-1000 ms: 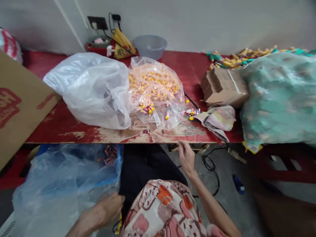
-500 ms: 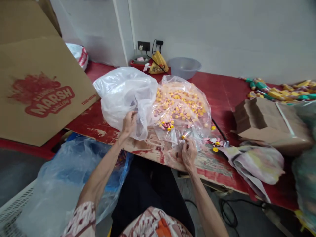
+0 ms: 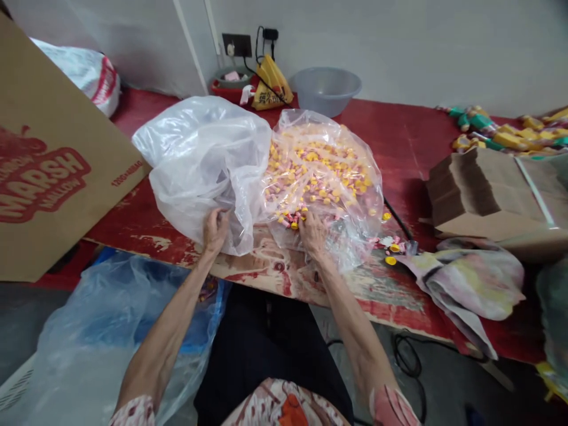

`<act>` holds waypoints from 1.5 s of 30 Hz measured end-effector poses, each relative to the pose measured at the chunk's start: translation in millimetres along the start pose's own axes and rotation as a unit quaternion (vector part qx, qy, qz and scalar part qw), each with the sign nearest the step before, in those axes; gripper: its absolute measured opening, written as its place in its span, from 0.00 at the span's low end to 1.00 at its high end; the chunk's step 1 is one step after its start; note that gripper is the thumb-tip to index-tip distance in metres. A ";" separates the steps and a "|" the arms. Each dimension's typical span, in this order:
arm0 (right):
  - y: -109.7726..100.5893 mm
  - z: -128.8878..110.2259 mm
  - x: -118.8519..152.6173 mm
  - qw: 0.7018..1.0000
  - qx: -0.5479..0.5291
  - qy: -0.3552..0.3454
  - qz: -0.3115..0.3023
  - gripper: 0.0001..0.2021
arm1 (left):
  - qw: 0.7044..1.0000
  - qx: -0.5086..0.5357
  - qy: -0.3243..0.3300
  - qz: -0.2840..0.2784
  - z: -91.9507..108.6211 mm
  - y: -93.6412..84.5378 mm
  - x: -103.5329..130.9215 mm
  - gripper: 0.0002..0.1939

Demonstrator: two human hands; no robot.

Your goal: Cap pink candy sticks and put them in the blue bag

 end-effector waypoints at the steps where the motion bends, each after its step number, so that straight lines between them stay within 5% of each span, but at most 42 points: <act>1: -4.5 2.9 2.8 1.000 -0.006 -0.006 0.021 0.09 | 1.000 0.012 -0.007 0.023 6.2 -8.4 3.0 0.12; 4: -21.5 15.0 22.2 0.995 -0.025 -0.034 0.088 0.11 | 0.997 0.054 -0.003 0.056 35.6 -27.4 20.6 0.17; 6: -29.8 20.8 38.2 0.994 -0.025 -0.062 0.085 0.14 | 0.995 0.094 0.009 0.025 60.9 -30.6 39.1 0.19; 13: -47.4 25.6 65.2 0.986 -0.116 -0.040 0.116 0.16 | 0.937 0.287 -0.070 -0.186 129.9 10.7 85.0 0.21; 18: -49.2 28.0 67.8 0.980 -0.190 -0.011 0.062 0.22 | 0.863 0.408 -0.185 -0.234 131.0 48.3 83.2 0.28; 22: -59.9 25.7 66.1 0.940 -0.322 0.091 0.072 0.23 | 0.844 0.432 -0.223 -0.228 118.8 66.8 82.5 0.23; 25: -64.3 16.2 61.8 0.874 -0.463 0.143 0.019 0.23 | 0.845 0.436 -0.215 -0.221 115.2 72.1 82.8 0.23; 28: -56.6 3.5 56.8 0.814 -0.553 0.132 -0.117 0.20 | 0.861 0.408 -0.177 -0.246 116.0 70.5 82.2 0.24; 32: -39.1 -5.6 55.5 0.782 -0.579 0.109 -0.202 0.21 | 0.913 0.261 -0.075 -0.305 116.5 61.9 78.3 0.21; 35: -33.3 -4.6 57.7 0.808 -0.546 0.088 -0.203 0.23 | 0.944 0.121 0.081 -0.298 119.0 59.4 75.2 0.12; 38: -36.2 5.6 56.5 0.879 -0.454 0.065 -0.129 0.16 | 0.935 0.006 0.211 -0.286 123.5 67.0 78.1 0.04; 42: -35.5 29.4 45.7 0.939 -0.316 0.108 0.084 0.16 | 0.899 -0.097 0.254 -0.343 130.7 84.3 80.8 0.01; 45: -23.0 38.9 35.1 0.956 -0.240 0.115 0.127 0.21 | 0.866 -0.113 0.287 -0.394 136.0 92.9 72.8 0.05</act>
Point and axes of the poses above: each hand's wrist, its own x-axis away from the middle knuckle, its own y-axis out of the palm, z = x × y, the point moved 2 cm from there along -x, towards the middle knuckle, and after that the axes turned 6 degrees about -x, right-handed, at the moved point
